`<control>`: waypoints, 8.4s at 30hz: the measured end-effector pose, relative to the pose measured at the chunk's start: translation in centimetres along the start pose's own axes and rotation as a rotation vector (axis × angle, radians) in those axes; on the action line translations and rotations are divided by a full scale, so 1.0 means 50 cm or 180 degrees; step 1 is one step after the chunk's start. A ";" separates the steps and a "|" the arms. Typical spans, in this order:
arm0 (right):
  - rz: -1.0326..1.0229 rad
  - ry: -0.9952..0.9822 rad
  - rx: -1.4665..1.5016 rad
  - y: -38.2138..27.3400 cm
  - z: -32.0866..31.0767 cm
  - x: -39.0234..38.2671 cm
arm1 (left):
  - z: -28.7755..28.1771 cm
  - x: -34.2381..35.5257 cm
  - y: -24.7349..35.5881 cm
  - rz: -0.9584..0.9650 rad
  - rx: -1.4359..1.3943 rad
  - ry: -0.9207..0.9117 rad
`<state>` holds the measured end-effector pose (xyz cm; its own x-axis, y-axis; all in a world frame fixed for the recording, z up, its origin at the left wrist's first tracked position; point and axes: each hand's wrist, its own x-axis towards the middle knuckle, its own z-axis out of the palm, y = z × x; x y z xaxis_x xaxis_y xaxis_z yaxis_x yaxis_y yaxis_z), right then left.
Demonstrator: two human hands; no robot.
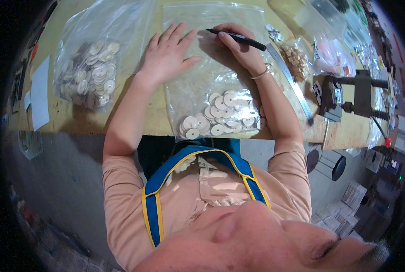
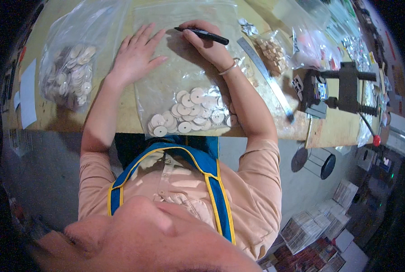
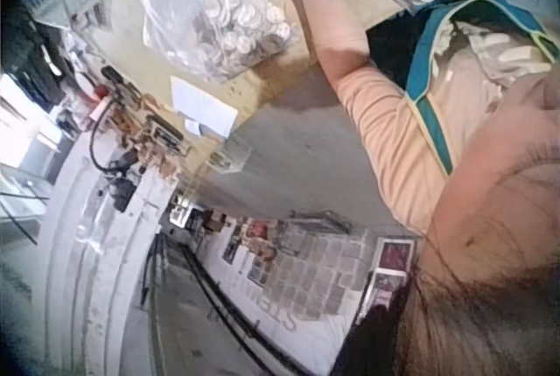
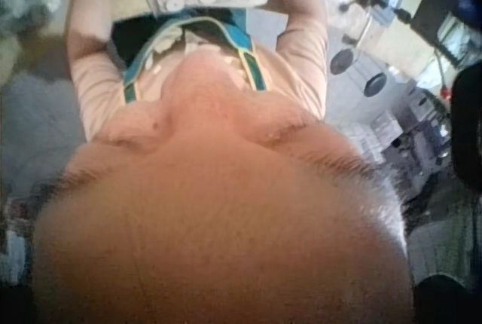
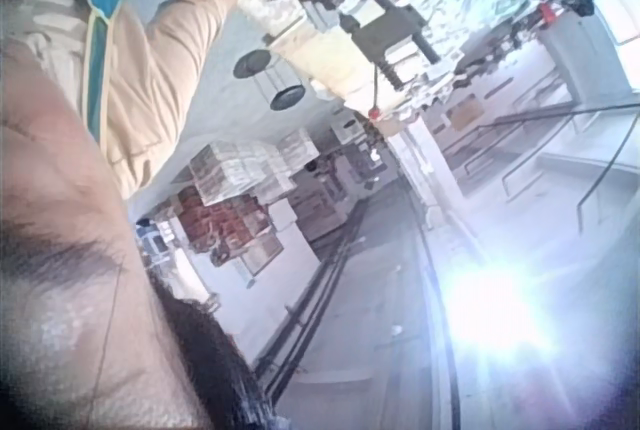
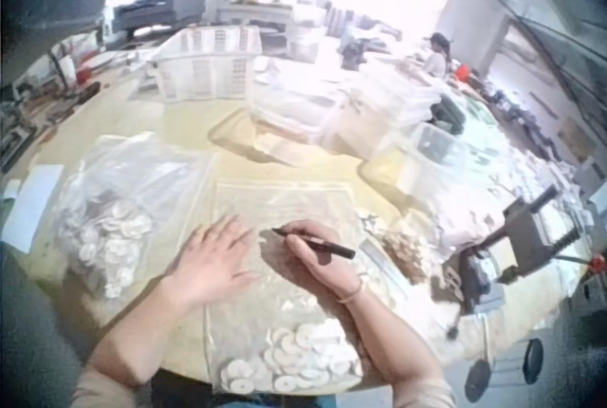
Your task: The person sorts small round wooden buttons into clear plastic bags on a workbench. They measure the buttons with a metal ruler, write size labels on the bags with a black marker, and seal the bags. The workspace contains multiple containers and tools.
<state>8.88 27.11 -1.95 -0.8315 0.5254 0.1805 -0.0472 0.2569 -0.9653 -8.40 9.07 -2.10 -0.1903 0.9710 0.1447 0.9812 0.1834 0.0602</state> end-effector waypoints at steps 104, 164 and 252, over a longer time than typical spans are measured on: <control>-0.0219 0.0916 -0.0537 0.007 -0.003 -0.005 | 0.024 0.001 -0.004 0.0074 -0.0052 0.0250; -0.0799 0.1432 -0.0706 0.040 -0.032 0.004 | -0.123 -0.197 -0.164 -0.1397 0.0384 0.0280; -0.1488 -0.1537 -0.1769 -0.133 0.295 -0.001 | -0.097 -0.264 -0.202 -0.0628 -0.1269 -0.0426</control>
<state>1.06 13.39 1.68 -0.9440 -0.1018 0.3138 -0.2700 0.7849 -0.5577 -15.95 -6.33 0.19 -0.3406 0.9395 -0.0349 0.8329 0.3188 0.4525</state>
